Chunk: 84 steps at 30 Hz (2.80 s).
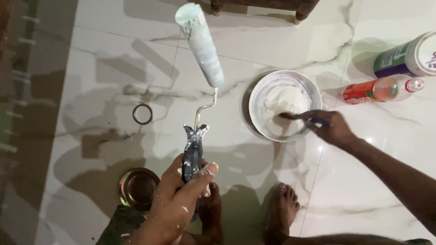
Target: The person sits on the floor and pours white paint from a can into a white plate, then stirs and spreads the paint in the plate using a paintbrush while holding a paint roller in the other hand. At the end they place the roller in the plate.
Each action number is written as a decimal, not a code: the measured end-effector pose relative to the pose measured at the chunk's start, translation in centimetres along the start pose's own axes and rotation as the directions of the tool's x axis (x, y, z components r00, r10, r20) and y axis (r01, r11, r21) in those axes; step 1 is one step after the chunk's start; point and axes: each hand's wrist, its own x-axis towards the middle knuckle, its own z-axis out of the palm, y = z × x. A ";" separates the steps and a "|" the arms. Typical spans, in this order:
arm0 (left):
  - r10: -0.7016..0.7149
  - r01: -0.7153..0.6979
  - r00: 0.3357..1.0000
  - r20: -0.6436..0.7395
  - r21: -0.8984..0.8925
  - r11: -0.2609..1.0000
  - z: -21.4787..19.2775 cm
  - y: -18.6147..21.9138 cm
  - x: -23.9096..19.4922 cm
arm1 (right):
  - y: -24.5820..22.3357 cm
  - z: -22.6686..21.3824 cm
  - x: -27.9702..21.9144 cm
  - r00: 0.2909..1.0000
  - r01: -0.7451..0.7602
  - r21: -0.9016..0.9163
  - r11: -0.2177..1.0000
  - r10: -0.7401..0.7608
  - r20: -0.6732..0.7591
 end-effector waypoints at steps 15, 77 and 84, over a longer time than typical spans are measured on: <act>-0.071 0.048 0.991 0.109 0.202 0.978 0.1 2.1 0.0 | -1.3 1.9 -0.9 0.991 0.111 -0.052 0.992 -0.106 0.086; 0.111 -0.196 0.956 0.272 0.308 0.931 2.7 1.4 0.3 | -4.7 -2.1 2.2 0.970 0.161 0.230 0.960 -0.197 0.143; 0.098 -0.195 0.953 0.285 0.335 0.922 3.0 1.1 0.2 | -3.2 1.7 4.1 0.972 -0.018 0.249 0.968 -0.042 0.232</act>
